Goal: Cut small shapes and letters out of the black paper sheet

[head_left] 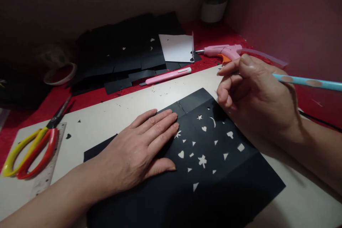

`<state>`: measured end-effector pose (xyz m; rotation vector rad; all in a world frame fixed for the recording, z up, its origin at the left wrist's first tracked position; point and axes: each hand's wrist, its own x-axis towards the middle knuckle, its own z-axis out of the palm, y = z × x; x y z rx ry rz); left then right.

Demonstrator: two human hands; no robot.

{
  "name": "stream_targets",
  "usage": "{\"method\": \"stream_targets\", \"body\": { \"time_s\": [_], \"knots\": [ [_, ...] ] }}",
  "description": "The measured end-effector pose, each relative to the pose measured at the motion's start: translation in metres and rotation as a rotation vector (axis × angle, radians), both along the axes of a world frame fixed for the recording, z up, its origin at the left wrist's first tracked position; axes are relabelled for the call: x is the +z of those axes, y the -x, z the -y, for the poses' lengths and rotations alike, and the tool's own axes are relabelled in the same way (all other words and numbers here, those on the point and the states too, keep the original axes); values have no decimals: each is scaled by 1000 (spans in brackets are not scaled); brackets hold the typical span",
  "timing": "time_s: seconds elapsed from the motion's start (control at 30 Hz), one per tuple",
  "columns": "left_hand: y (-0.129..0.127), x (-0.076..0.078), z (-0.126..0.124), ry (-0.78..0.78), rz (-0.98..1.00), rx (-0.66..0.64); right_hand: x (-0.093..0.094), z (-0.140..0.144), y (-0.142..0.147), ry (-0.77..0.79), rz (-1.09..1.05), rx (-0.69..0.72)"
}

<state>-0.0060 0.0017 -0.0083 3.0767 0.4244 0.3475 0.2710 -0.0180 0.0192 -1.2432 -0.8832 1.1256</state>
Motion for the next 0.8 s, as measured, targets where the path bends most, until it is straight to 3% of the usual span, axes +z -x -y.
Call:
{"method": "stream_targets", "body": {
  "time_s": [0.23,0.5,0.67,0.8],
  "knots": [
    [4,-5,2,22,26,21,-3,2,-1,3,10,58],
    [-2,0,-1,-10,7,0,-10,3,0,-90,79,67],
    [1,-2,1,-1,8,-13,-14,3,-4,-168,353,96],
    [0,-4,2,12,30,16,-12,-5,-19,-320,745,188]
  ]
}}
